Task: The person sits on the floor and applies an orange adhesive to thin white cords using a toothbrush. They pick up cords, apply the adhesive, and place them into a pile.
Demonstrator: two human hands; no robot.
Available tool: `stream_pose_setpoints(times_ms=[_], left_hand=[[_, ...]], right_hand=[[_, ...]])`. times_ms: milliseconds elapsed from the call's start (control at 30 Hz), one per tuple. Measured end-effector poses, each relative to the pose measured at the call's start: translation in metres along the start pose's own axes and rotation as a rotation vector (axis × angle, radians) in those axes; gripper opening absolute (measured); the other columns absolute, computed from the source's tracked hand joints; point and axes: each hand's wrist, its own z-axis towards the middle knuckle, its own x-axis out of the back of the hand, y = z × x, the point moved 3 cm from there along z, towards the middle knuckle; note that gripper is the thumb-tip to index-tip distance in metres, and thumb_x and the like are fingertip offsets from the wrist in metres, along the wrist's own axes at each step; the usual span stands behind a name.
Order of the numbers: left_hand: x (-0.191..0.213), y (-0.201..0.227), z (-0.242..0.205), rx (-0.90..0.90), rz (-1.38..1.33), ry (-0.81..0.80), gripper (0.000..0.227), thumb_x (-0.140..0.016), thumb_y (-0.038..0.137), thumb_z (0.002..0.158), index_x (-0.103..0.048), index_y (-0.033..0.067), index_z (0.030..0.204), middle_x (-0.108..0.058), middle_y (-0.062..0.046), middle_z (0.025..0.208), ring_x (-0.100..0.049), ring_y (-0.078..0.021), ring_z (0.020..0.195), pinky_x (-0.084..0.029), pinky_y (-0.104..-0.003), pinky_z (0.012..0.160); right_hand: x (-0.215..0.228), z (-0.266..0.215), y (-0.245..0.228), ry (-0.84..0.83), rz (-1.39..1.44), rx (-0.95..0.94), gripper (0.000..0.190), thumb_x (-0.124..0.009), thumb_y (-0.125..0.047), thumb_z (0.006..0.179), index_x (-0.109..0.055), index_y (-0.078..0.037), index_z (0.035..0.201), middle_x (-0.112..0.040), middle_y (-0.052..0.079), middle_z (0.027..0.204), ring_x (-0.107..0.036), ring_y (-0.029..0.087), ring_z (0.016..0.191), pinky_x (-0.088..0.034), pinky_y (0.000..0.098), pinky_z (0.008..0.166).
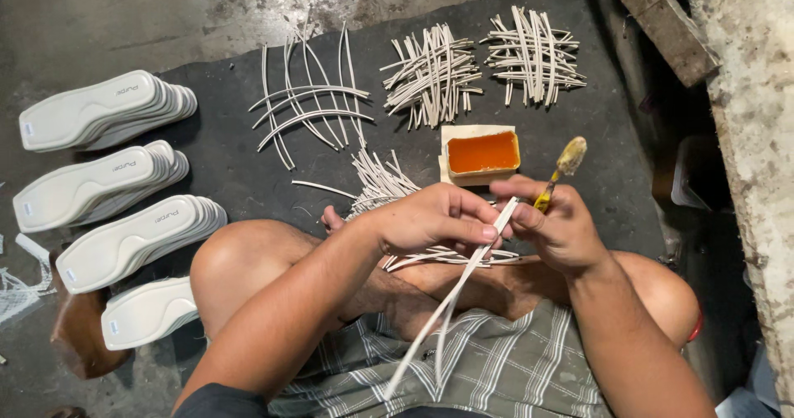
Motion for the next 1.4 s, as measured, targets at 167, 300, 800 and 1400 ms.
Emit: stream_pose_setpoints(times_ms=[167, 300, 800, 1400], left_hand=[[-0.005, 0.001, 0.003, 0.021, 0.005, 0.088, 0.035, -0.072, 0.023, 0.097, -0.069, -0.0032, 0.120, -0.076, -0.007, 0.106, -0.071, -0.0128, 0.095, -0.057, -0.027, 0.083], [-0.008, 0.013, 0.003, -0.280, 0.441, 0.421, 0.034, -0.078, 0.019, 0.091, -0.071, -0.0029, 0.116, -0.076, -0.005, 0.100, -0.072, -0.0097, 0.092, -0.060, -0.026, 0.085], [0.003, 0.010, 0.004, -0.214, 0.522, 0.634, 0.029, -0.080, 0.018, 0.085, -0.075, -0.0010, 0.107, -0.078, -0.005, 0.088, -0.071, -0.0088, 0.080, -0.059, -0.025, 0.073], [0.042, 0.020, -0.013, -0.186, 0.364, 0.812, 0.025, -0.074, 0.014, 0.087, -0.073, -0.0047, 0.103, -0.069, -0.001, 0.074, -0.057, -0.0066, 0.059, -0.046, -0.023, 0.053]], right_hand=[[-0.004, 0.001, -0.005, -0.054, -0.052, 0.136, 0.012, -0.068, -0.007, 0.102, -0.073, 0.005, 0.103, -0.067, 0.006, 0.097, -0.060, 0.010, 0.076, -0.048, 0.0246, 0.066], [-0.002, 0.004, -0.005, 0.186, -0.278, 0.184, 0.009, -0.070, -0.002, 0.099, -0.073, 0.006, 0.101, -0.067, 0.006, 0.093, -0.055, 0.009, 0.075, -0.042, 0.0222, 0.064], [-0.003, 0.016, -0.007, 0.179, -0.454, 0.209, 0.022, -0.071, -0.008, 0.097, -0.066, 0.003, 0.116, -0.070, 0.007, 0.106, -0.065, 0.014, 0.097, -0.052, 0.0261, 0.087], [0.015, 0.027, -0.012, 0.390, -1.717, -0.194, 0.024, -0.068, -0.023, 0.089, -0.078, -0.025, 0.111, -0.075, 0.009, 0.096, -0.069, 0.032, 0.090, -0.052, 0.0471, 0.079]])
